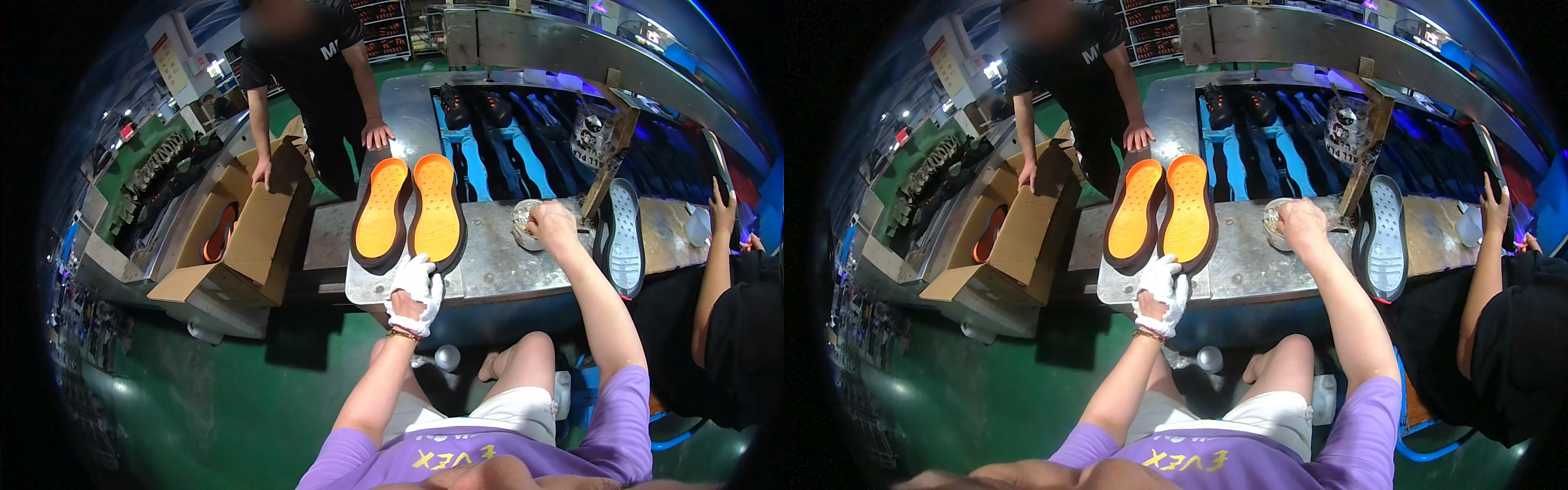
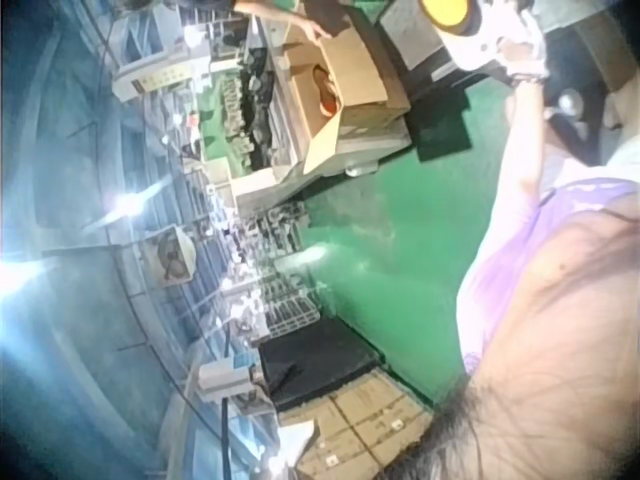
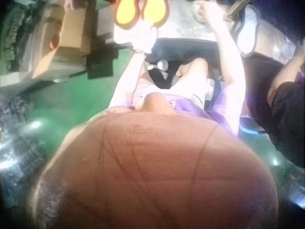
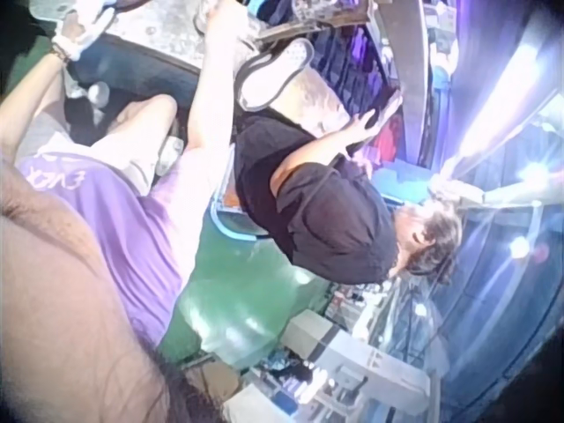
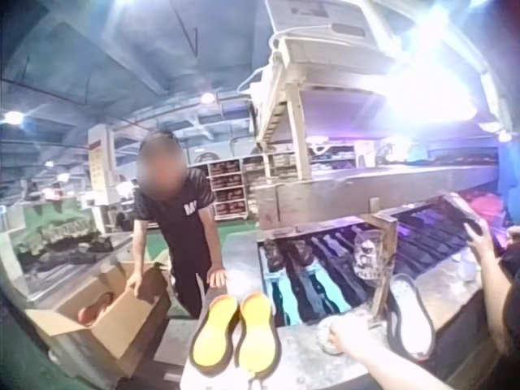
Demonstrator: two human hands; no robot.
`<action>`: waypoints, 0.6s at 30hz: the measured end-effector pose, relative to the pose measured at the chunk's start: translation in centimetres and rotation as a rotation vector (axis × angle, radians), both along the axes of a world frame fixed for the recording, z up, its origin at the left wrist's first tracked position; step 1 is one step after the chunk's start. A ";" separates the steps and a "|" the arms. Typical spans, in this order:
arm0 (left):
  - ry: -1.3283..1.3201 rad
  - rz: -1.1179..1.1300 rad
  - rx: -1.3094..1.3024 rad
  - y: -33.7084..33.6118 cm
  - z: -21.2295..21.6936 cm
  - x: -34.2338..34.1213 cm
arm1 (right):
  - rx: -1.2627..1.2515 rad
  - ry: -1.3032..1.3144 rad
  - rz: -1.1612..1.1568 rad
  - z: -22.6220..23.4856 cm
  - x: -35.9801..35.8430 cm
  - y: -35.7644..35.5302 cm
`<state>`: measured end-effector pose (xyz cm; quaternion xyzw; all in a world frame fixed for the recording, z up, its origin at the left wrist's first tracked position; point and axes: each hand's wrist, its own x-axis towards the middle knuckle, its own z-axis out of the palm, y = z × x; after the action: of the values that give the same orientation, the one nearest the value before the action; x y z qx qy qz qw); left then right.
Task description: The person applies glue to the edges of orange shoe soles using a small brush. They repeatedly dip the brush into a container and coat the perimeter of each sole, then place the treated soles on the table. A coworker nearby handles additional soles and shoes.
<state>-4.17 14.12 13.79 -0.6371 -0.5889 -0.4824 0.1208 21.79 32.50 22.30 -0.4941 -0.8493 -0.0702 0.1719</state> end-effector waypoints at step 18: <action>-0.570 -0.103 -0.102 -2.8 -0.7 0.0 | 0.150 0.004 0.159 1.4 1.1 -0.9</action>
<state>-4.14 11.33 13.09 -0.5102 -0.5894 -0.6173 -0.1063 22.92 31.60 23.72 -0.4112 -0.8777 -0.1186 0.2153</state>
